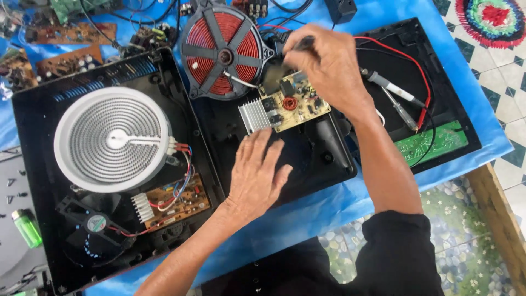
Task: Cleaning the heating coil and internal components of an induction cooker using a brush.
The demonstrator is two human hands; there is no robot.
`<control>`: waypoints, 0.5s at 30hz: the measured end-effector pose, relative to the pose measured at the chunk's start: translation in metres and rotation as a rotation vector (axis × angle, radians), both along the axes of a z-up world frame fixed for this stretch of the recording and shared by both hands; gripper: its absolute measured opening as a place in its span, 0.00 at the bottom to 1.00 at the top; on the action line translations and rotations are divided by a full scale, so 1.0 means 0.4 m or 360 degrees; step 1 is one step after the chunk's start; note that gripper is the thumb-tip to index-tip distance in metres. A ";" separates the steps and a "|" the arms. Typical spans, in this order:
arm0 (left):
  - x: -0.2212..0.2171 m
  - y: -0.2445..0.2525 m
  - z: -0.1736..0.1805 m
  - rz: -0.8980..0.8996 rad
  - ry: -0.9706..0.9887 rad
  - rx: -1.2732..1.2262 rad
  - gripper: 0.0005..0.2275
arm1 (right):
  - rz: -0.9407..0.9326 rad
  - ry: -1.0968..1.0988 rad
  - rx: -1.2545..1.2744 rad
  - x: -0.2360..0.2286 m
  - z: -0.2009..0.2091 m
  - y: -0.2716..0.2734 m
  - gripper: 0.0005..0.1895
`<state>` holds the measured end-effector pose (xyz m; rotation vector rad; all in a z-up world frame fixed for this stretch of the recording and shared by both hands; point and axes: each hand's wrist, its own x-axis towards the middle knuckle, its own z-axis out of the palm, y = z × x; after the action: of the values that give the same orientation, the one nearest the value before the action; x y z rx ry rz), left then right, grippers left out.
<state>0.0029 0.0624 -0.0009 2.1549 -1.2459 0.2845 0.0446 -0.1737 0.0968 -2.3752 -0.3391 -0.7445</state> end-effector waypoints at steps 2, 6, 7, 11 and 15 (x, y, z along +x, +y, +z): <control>0.015 0.000 -0.009 0.0036 -0.0019 0.0064 0.19 | 0.0087 0.0361 0.0066 0.008 0.031 0.010 0.02; 0.024 0.003 -0.056 0.0115 -0.0148 0.0281 0.27 | -0.0118 0.0256 -0.0211 0.066 -0.026 -0.019 0.07; 0.027 0.007 -0.047 0.0119 -0.0147 0.0277 0.27 | -0.0114 0.0257 -0.0215 0.045 -0.010 0.000 0.07; 0.061 0.016 -0.038 0.0125 -0.0194 0.0275 0.24 | 0.0105 0.0152 -0.0076 0.014 -0.001 0.027 0.02; 0.084 0.000 0.004 0.0143 -0.0286 0.0098 0.09 | -0.0410 -0.0123 -0.0814 0.023 -0.035 -0.028 0.02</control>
<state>0.0366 0.0626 0.0009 2.2828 -1.2722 0.4932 0.0537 -0.1849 0.0830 -2.9160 -0.2826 -0.9606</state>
